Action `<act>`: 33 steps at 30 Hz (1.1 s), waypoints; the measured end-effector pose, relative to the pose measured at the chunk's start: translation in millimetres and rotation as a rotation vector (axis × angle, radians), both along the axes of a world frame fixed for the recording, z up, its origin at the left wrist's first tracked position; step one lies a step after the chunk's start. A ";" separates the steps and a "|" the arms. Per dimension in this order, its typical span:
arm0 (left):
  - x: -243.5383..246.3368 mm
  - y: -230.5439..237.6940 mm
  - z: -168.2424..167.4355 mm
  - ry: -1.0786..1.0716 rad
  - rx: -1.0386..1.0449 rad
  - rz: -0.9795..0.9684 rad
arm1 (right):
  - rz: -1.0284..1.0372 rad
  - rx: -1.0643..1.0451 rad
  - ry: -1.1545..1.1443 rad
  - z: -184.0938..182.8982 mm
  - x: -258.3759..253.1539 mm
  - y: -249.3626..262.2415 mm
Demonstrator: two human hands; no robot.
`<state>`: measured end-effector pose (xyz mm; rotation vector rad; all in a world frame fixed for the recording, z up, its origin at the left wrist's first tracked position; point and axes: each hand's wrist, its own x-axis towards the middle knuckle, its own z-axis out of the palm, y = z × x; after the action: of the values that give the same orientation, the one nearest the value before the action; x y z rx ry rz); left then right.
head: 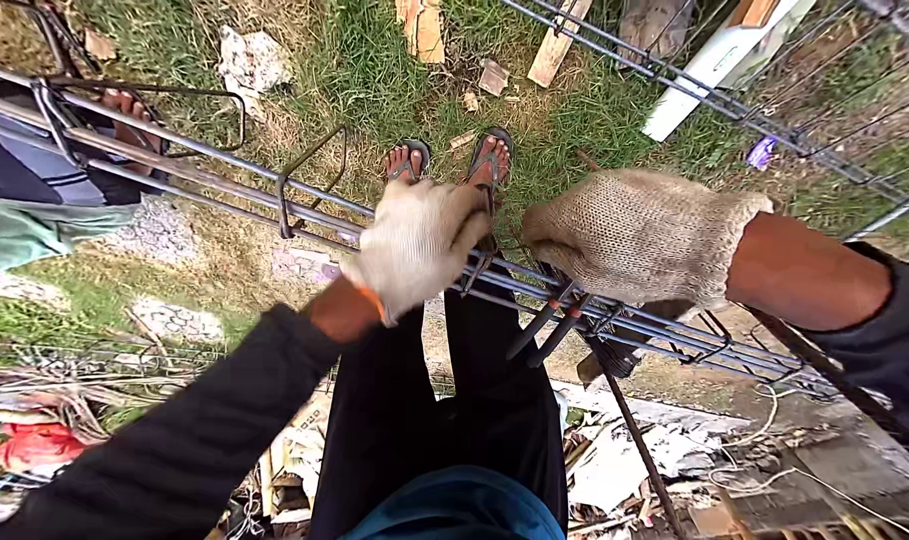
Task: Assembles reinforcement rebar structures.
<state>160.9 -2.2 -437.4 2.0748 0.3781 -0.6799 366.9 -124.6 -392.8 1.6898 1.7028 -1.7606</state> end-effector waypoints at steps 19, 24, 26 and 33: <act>7.7 -23.9 -14.7 0.068 -0.162 0.127 | 0.391 0.385 -0.095 -22.5 42.3 74.0; 27.4 5.5 -21.0 0.267 -0.458 0.061 | -0.199 0.586 -0.288 34.1 47.8 32.0; 29.2 9.4 -24.2 0.240 -0.485 0.027 | -0.356 0.582 -0.365 64.9 30.9 16.9; 26.9 32.1 2.6 0.124 -0.218 0.014 | -1.054 -0.073 -0.384 58.3 -100.1 -101.3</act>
<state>187.8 29.9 -434.8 1.8279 0.3702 -0.8071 266.8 -226.0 -334.5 2.9186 0.5513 -1.5367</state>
